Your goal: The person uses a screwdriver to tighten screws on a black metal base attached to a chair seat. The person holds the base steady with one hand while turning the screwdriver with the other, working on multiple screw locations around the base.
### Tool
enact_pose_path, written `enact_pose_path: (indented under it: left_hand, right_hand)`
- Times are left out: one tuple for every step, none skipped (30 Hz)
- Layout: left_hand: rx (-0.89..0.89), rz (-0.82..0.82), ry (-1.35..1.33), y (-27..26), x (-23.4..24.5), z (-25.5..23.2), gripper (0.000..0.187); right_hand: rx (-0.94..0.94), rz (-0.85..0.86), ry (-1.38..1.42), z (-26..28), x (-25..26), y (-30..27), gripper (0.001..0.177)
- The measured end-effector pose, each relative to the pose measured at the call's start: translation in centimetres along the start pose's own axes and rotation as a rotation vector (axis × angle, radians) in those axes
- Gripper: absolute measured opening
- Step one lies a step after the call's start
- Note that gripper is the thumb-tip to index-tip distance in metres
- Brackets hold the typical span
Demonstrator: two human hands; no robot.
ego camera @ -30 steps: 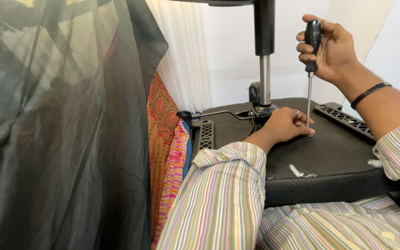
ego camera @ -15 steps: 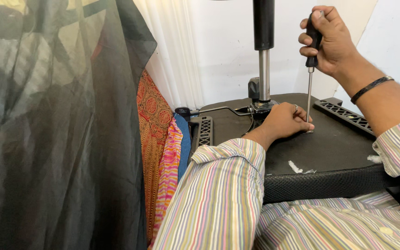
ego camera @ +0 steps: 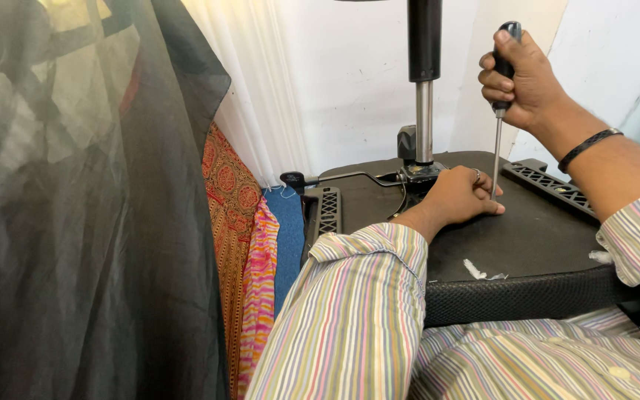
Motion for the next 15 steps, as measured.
enact_pose_path:
  left_hand:
    - [-0.036, -0.009, -0.01, 0.1, -0.1, 0.1, 0.032]
    - [-0.072, -0.018, -0.02, 0.2, -0.3, 0.2, 0.035]
    - [-0.105, -0.029, -0.029, 0.2, -0.3, 0.3, 0.038]
    - [-0.064, -0.033, -0.003, 0.1, -0.2, 0.6, 0.035]
    - [-0.026, -0.037, 0.023, 0.0, -0.1, 0.7, 0.034]
    - [0.013, -0.041, 0.049, 0.0, -0.1, 0.7, 0.034]
    - [0.055, -0.052, 0.023, -0.1, 0.2, 0.7, 0.035]
    - [0.097, -0.063, -0.003, -0.1, 0.5, 0.6, 0.038]
    - [0.141, -0.076, -0.029, -0.3, 0.8, 0.4, 0.041]
    - [0.136, -0.085, -0.024, -0.6, 1.0, 0.2, 0.042]
    - [0.131, -0.093, -0.019, -0.9, 1.1, 0.0, 0.043]
    - [0.126, -0.1, -0.015, -1.2, 1.2, -0.1, 0.044]
    - [0.129, -0.098, 0.017, -1.3, 1.2, -0.2, 0.042]
    - [0.131, -0.095, 0.049, -1.3, 1.2, -0.2, 0.041]
    - [0.133, -0.094, 0.082, -1.3, 1.2, -0.2, 0.04]
  right_hand:
    - [-0.021, 0.018, 0.103, -0.1, -0.1, 0.0, 0.029]
    - [-0.027, 0.069, 0.174, -0.1, -0.3, -0.1, 0.03]
    - [-0.034, 0.122, 0.249, 0.0, -0.6, -0.3, 0.035]
    - [-0.042, 0.175, 0.323, 0.1, -0.9, -0.4, 0.041]
    - [-0.051, 0.141, 0.273, 0.0, -1.1, -0.3, 0.039]
    - [-0.058, 0.106, 0.223, -0.1, -1.1, -0.3, 0.036]
    - [-0.066, 0.075, 0.176, -0.2, -1.2, -0.1, 0.034]
    - [-0.041, 0.072, 0.136, -0.1, -1.2, 0.1, 0.031]
    - [-0.018, 0.07, 0.096, -0.1, -1.2, 0.4, 0.028]
    - [0.005, 0.069, 0.056, -0.1, -1.2, 0.6, 0.025]
    - [0.015, 0.092, 0.074, -0.2, -1.2, 0.8, 0.02]
    - [0.026, 0.115, 0.09, -0.2, -1.1, 1.0, 0.016]
    - [0.019, 0.142, 0.134, -0.4, -1.2, 1.0, 0.017]
    - [0.011, 0.169, 0.178, -0.6, -1.3, 1.0, 0.018]
    - [-0.013, 0.201, 0.251, -0.8, -1.6, 1.0, 0.023]
Point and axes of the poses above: each hand's wrist, its own y-axis towards the middle knuckle, its own x-axis out of the back of the hand, z = x × y, the point moved 3 cm from there along y, towards the middle knuckle, and after that the axes turned 2 degrees about y, right-handed, at the moved point
